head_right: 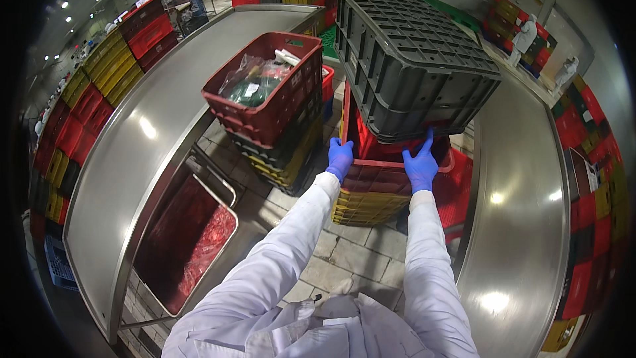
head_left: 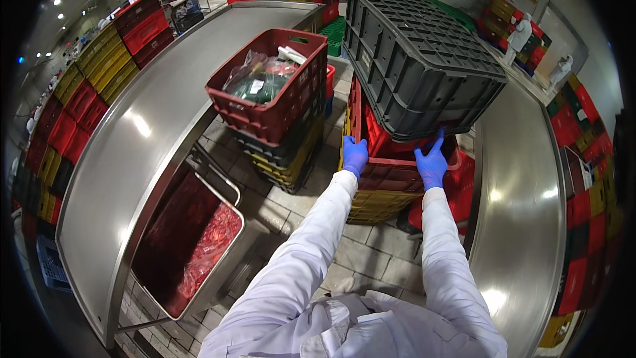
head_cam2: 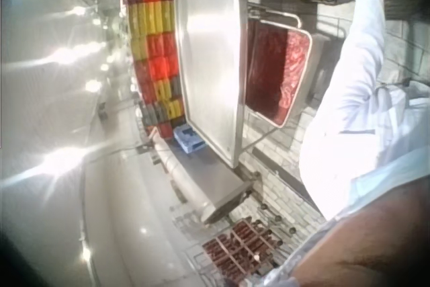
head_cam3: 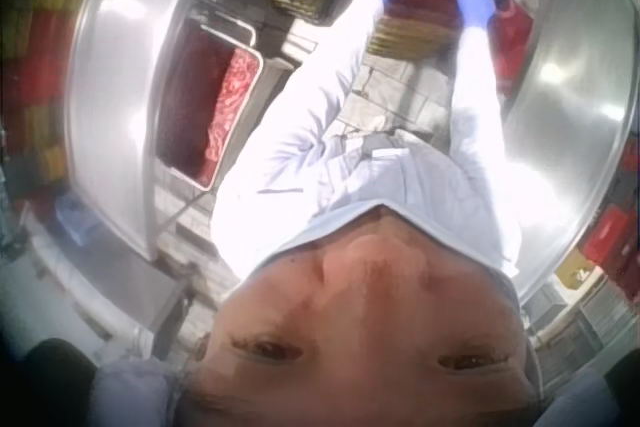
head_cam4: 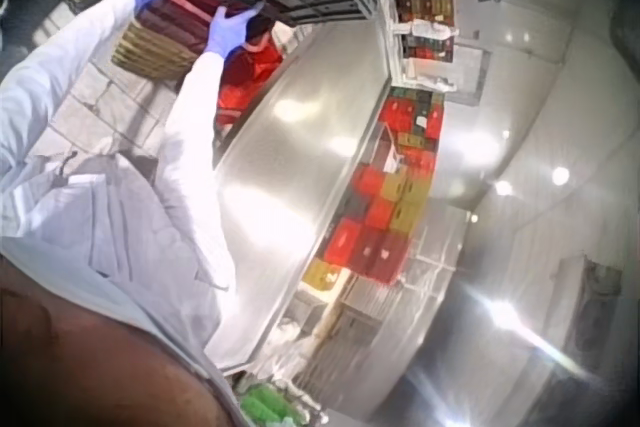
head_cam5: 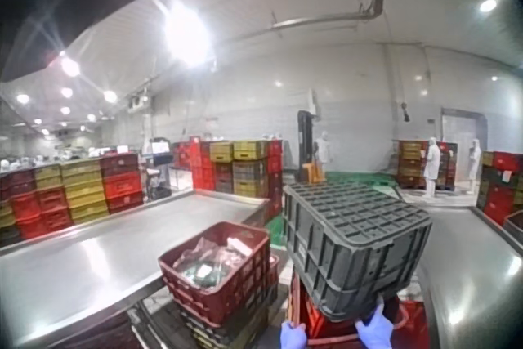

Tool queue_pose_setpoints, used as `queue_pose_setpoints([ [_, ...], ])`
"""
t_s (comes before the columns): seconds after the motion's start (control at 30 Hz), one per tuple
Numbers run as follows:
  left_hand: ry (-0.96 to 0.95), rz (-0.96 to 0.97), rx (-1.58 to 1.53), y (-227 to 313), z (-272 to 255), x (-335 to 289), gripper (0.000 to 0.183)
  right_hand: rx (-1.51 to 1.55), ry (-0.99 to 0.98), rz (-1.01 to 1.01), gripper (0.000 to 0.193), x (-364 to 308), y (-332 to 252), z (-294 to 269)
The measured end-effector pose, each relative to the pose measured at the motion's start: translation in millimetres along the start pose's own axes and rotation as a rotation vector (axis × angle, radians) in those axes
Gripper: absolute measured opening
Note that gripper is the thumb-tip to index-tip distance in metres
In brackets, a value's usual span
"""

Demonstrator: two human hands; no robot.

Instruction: The person stacks red plastic crates, moves a metal bin, and handles buckets and a yellow crate. They then wipe a large stainless steel table with a squeegee and cloth, and finally stack assorted crates on a pallet.

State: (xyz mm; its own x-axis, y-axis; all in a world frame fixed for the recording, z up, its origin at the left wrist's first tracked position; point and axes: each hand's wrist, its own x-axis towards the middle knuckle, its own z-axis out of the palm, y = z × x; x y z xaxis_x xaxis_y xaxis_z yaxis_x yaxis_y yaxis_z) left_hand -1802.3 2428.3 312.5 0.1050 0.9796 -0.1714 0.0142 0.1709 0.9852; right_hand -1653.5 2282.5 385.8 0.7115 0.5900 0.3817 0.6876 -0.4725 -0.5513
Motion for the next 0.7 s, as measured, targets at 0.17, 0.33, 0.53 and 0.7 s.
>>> queue_pose_setpoints([
  [0.17,-0.009,0.006,0.108,23,73,89,0.031,0.057,0.007,-0.029,0.084,117,24,47],
  [0.33,0.075,0.041,0.192,33,140,194,0.031,0.039,-0.034,-0.032,0.082,233,24,94],
  [0.53,0.029,-0.044,0.142,73,237,319,0.036,0.151,-0.027,-0.014,0.079,392,48,159],
  [0.7,0.036,-0.009,0.203,78,295,425,0.035,0.111,0.005,0.023,0.075,497,47,217],
])
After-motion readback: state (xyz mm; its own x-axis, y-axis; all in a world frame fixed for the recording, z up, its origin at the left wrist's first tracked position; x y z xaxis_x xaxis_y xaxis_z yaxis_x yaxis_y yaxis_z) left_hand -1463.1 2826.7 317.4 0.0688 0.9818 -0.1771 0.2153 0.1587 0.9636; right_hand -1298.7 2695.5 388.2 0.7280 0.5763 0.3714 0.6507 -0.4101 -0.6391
